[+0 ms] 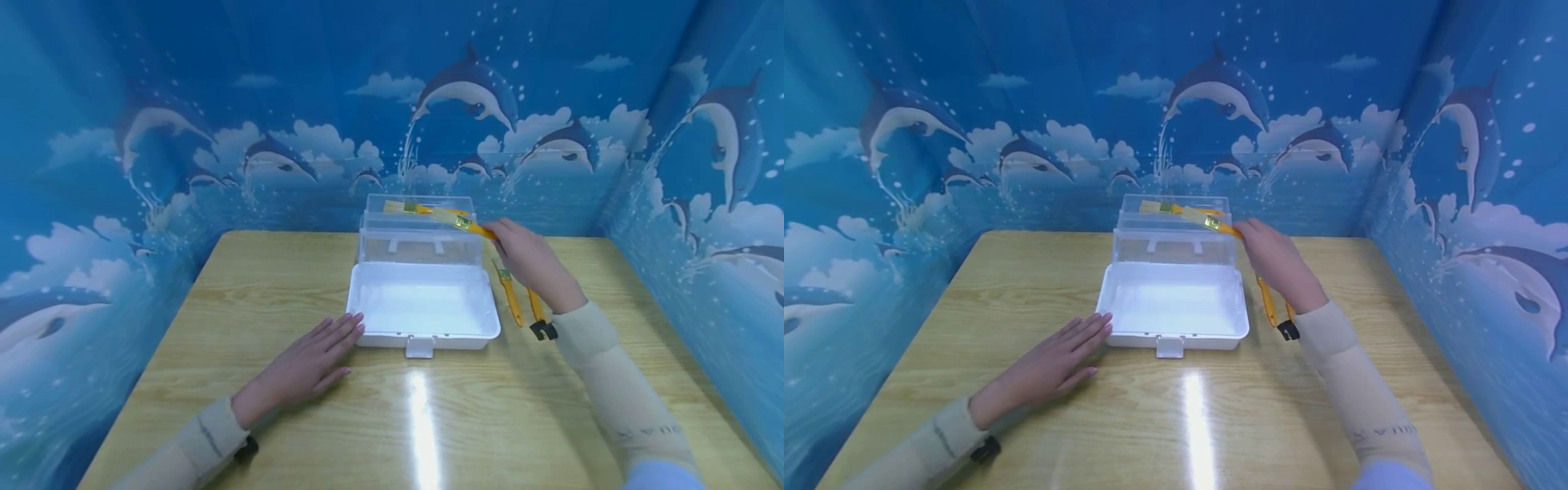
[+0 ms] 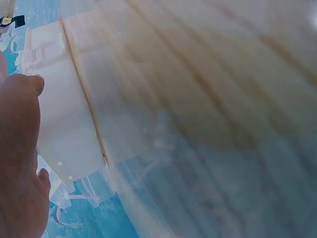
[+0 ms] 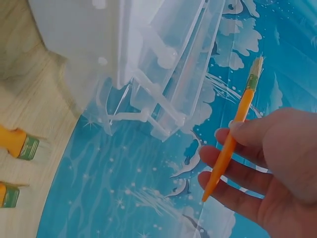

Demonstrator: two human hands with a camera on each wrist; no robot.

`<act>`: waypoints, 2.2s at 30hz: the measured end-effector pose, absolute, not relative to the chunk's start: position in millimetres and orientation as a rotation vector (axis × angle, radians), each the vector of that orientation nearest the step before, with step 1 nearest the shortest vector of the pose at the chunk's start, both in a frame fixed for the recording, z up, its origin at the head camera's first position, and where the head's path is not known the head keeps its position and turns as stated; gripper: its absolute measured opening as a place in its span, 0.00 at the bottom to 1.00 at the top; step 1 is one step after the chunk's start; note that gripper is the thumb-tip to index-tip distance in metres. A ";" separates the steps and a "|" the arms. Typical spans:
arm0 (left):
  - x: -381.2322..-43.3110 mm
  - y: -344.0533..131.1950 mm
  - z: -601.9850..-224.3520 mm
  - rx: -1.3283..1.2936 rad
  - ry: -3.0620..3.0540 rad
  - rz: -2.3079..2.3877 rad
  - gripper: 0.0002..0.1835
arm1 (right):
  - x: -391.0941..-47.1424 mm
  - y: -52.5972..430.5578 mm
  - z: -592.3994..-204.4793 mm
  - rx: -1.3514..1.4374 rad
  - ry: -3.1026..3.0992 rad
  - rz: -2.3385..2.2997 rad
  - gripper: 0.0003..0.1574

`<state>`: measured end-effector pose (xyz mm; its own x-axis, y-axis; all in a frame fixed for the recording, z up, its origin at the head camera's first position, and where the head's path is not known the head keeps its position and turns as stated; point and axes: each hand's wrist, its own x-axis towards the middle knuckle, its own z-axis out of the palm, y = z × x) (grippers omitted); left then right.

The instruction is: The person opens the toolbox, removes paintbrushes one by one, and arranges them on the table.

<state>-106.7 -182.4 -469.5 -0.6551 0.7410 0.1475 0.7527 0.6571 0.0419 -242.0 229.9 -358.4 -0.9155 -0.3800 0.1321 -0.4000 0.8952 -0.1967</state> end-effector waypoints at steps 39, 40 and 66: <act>-105.5 -183.2 -468.9 -1.244 -2.752 -0.200 0.41 | -206.0 278.3 -381.2 0.505 -3.012 0.340 0.24; -105.4 -183.1 -468.7 -1.242 -2.756 -0.197 0.40 | -206.0 279.6 -382.3 0.511 -3.011 0.346 0.24; -105.0 -183.0 -467.7 -1.240 -2.778 -0.201 0.40 | -207.1 312.7 -404.8 0.447 -3.088 0.485 0.21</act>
